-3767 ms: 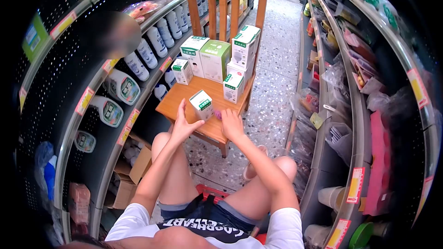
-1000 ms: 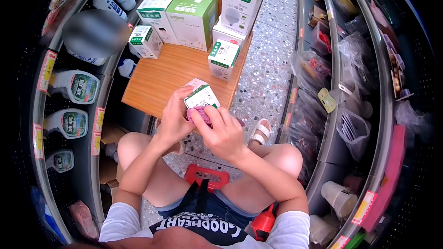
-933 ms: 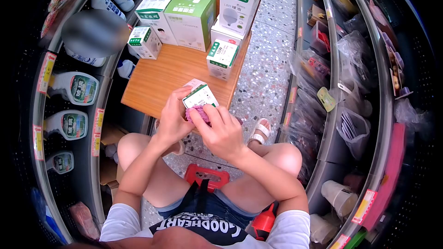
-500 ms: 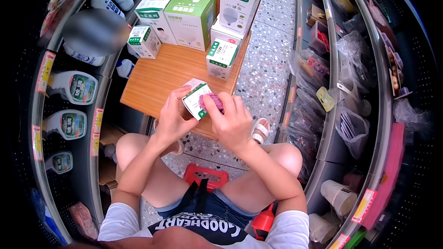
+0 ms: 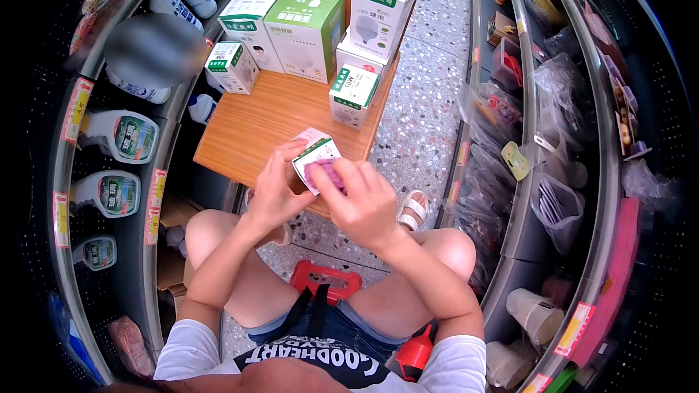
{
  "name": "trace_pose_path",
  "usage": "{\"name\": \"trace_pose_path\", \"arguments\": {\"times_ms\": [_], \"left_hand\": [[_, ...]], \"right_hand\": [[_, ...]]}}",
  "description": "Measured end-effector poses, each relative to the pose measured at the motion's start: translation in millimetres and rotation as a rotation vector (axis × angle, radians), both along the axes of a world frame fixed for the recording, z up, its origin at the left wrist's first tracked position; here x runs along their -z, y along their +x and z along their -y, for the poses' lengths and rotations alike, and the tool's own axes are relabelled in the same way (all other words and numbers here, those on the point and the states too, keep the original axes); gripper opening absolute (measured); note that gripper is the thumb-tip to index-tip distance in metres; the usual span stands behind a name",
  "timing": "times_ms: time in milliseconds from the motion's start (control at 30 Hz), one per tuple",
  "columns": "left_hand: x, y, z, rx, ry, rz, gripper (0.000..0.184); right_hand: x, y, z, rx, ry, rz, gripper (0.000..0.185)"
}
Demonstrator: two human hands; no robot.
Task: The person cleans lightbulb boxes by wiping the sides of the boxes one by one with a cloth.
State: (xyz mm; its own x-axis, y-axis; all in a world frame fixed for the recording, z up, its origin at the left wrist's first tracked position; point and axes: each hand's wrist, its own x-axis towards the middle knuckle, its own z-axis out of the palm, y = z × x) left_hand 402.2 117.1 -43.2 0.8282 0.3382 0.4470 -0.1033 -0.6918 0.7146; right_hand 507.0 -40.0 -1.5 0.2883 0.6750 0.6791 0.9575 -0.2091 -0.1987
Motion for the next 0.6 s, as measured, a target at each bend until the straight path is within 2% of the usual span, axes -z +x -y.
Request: {"name": "trace_pose_path", "arguments": {"times_ms": [200,600], "left_hand": [[-2.7,1.0,1.7,0.010,0.072,0.020,0.070],[-5.1,2.4,6.2,0.053,0.065,0.019,0.066]], "right_hand": [[1.9,-2.7,-4.5,-0.046,-0.007,-0.023,0.035],[4.5,-0.7,-5.3,0.058,-0.018,0.021,0.033]]}}
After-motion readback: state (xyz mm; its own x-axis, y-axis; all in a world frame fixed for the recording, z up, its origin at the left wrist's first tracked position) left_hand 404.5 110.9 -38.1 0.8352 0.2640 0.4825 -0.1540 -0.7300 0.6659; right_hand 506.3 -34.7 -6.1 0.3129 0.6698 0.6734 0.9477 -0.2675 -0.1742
